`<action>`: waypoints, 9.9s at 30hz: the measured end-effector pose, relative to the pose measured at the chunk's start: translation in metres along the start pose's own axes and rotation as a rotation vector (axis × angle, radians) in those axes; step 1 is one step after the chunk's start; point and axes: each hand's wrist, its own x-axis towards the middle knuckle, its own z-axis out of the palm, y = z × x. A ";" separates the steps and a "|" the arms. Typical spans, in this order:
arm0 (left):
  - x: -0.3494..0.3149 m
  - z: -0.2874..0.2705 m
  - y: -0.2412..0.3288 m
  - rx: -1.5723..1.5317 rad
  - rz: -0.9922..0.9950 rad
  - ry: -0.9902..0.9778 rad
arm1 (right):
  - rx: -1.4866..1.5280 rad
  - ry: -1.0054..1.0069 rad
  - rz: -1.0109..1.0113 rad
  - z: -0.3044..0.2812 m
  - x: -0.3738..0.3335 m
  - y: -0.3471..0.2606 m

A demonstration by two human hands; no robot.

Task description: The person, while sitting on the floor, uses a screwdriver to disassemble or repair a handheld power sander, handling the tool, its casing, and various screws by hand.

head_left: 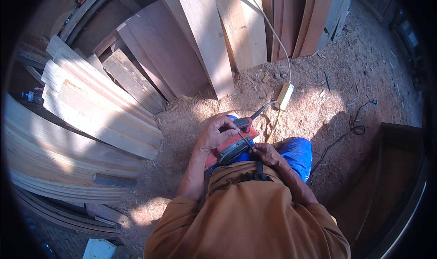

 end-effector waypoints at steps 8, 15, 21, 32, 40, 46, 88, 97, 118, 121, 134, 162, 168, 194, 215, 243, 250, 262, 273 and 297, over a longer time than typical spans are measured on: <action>-0.001 -0.002 -0.009 -0.017 0.001 0.012 | 0.070 -0.015 0.018 0.000 0.001 0.000; -0.002 -0.001 -0.016 0.101 0.075 0.068 | 0.085 -0.039 0.050 0.000 0.003 -0.001; -0.001 0.004 -0.024 0.068 0.153 0.202 | 0.063 -0.041 0.079 0.000 0.002 -0.005; 0.001 -0.016 -0.037 -0.022 0.069 0.211 | -0.322 0.067 -0.039 0.000 -0.008 -0.052; -0.002 -0.043 -0.052 -0.092 0.053 0.324 | -0.327 0.062 0.009 -0.034 -0.042 -0.097; 0.003 -0.038 -0.045 -0.080 0.000 0.294 | -0.398 -0.049 0.129 -0.055 -0.062 -0.095; 0.071 -0.018 0.031 0.209 -0.565 -0.552 | 0.541 0.259 0.188 -0.024 -0.229 -0.175; 0.097 -0.013 0.011 0.658 -0.682 -0.551 | -0.229 0.339 -0.134 0.016 -0.209 -0.170; 0.176 0.155 0.022 1.051 -0.236 -0.577 | -0.087 0.554 0.010 -0.086 -0.307 -0.184; 0.180 0.193 0.024 0.796 -0.423 -0.503 | -0.104 0.600 0.045 -0.097 -0.320 -0.181; 0.118 0.194 -0.111 0.184 -0.662 -0.447 | -0.390 0.484 0.197 -0.087 -0.265 -0.163; 0.145 0.217 -0.158 0.677 -0.503 -0.659 | 0.508 0.467 0.498 -0.102 -0.255 -0.125; 0.144 0.208 -0.185 0.254 -0.764 -0.675 | 0.619 0.464 0.531 -0.110 -0.267 -0.106; 0.179 0.222 -0.198 0.038 -1.076 -0.700 | 0.826 0.149 0.930 -0.265 -0.219 -0.125; 0.195 0.218 -0.201 -0.016 -1.231 -0.688 | 0.144 0.030 0.707 -0.279 -0.199 -0.116; 0.179 0.212 -0.210 -0.057 -1.179 -0.613 | 1.127 0.628 0.821 -0.303 -0.204 -0.113; 0.181 0.211 -0.208 -0.045 -1.158 -0.639 | 0.780 0.280 0.702 -0.284 -0.222 -0.100; 0.187 0.214 -0.203 -0.064 -1.143 -0.628 | 0.376 0.247 0.512 -0.287 -0.212 -0.101; 0.191 0.212 -0.204 -0.075 -1.163 -0.608 | -0.187 0.049 0.587 -0.292 -0.206 -0.109; 0.176 0.208 -0.213 -0.163 -1.184 -0.578 | 0.982 0.256 0.968 -0.330 -0.192 -0.104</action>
